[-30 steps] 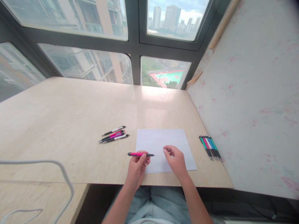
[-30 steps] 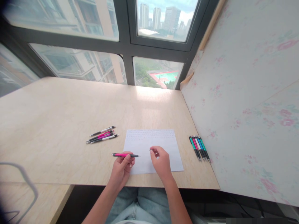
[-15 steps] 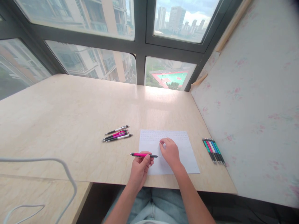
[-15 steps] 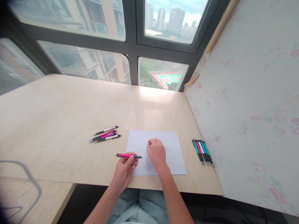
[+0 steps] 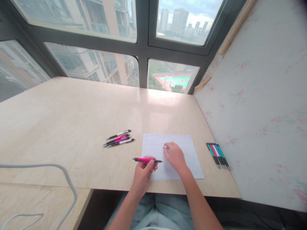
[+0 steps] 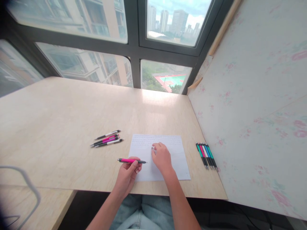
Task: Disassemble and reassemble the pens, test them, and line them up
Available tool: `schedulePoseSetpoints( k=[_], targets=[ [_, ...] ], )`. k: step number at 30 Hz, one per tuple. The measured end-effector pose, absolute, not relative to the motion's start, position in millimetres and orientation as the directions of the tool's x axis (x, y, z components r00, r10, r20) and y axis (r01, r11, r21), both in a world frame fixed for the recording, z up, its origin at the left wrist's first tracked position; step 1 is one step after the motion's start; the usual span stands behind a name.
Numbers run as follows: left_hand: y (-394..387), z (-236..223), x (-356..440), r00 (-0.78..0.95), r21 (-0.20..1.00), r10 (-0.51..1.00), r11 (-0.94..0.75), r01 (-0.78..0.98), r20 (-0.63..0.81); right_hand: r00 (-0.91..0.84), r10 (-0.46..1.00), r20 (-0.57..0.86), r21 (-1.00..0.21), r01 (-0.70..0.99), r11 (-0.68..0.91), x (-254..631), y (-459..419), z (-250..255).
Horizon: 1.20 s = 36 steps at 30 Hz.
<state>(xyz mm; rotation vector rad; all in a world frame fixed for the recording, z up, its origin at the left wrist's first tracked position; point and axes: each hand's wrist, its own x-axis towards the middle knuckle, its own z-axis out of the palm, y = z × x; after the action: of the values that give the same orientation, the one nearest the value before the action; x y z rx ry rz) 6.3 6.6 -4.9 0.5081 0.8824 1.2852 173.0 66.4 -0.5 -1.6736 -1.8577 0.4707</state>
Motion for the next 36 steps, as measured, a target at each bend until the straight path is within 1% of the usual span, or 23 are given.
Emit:
schedulePoseSetpoints(
  k=[2, 4, 6, 7, 9, 11, 13, 18, 24, 27, 30, 32, 36],
  targets=[
    [7, -6, 6, 0.033, 0.766, 0.962, 0.236, -0.598, -0.27, 0.009, 0.983, 0.182, -0.709, 0.695, 0.124, 176, 58, 6],
    [7, -7, 6, 0.027, 0.777, 0.965, 0.228, -0.587, -0.263, 0.031, 0.993, 0.115, -0.83, 0.552, 0.079, 176, 46, 14],
    [7, -8, 7, 0.016, 0.804, 0.967, 0.221, -0.552, -0.255, -0.043, 0.999, 0.018, -0.916, 0.4, 0.034, 173, 32, 22],
    [7, -8, 7, 0.01, 0.823, 0.968, 0.218, -0.524, -0.25, -0.095, 0.995, -0.006, -0.937, 0.349, 0.027, 171, 25, 25],
    [6, -7, 8, 0.006, 0.864, 0.972, 0.212, -0.458, -0.235, -0.164, 0.986, -0.02, -0.951, 0.307, 0.032, 166, 15, 29],
    [5, -6, 9, 0.012, 0.894, 0.976, 0.206, -0.398, -0.219, -0.164, 0.986, -0.017, -0.953, 0.3, 0.034, 163, 8, 29],
    [4, -5, 9, 0.024, 0.906, 0.978, 0.199, -0.373, -0.205, -0.127, 0.992, -0.022, -0.956, 0.294, 0.016, 163, 6, 27],
    [4, -3, 9, 0.009, 0.866, 0.981, 0.177, -0.468, -0.195, -0.078, 0.997, -0.013, -0.947, 0.322, 0.013, 171, 4, 23],
    [6, 0, 10, -0.066, 0.809, 0.961, 0.187, -0.558, -0.268, -0.094, 0.991, 0.094, -0.913, 0.389, 0.123, 198, 0, 24],
    [7, 3, 10, -0.068, 0.799, 0.956, 0.196, -0.569, -0.284, -0.056, 0.992, 0.114, -0.867, 0.482, 0.127, 213, -1, 16],
    [7, 3, 10, -0.057, 0.795, 0.956, 0.205, -0.571, -0.287, 0.041, 0.992, 0.119, -0.804, 0.59, 0.072, 218, 2, 5],
    [7, 3, 10, -0.048, 0.795, 0.957, 0.207, -0.571, -0.284, 0.098, 0.985, 0.144, -0.762, 0.645, 0.047, 212, 9, -2],
    [6, 0, 9, -0.029, 0.794, 0.962, 0.207, -0.571, -0.272, 0.131, 0.968, 0.215, -0.694, 0.717, 0.057, 190, 30, -8]
  ],
)
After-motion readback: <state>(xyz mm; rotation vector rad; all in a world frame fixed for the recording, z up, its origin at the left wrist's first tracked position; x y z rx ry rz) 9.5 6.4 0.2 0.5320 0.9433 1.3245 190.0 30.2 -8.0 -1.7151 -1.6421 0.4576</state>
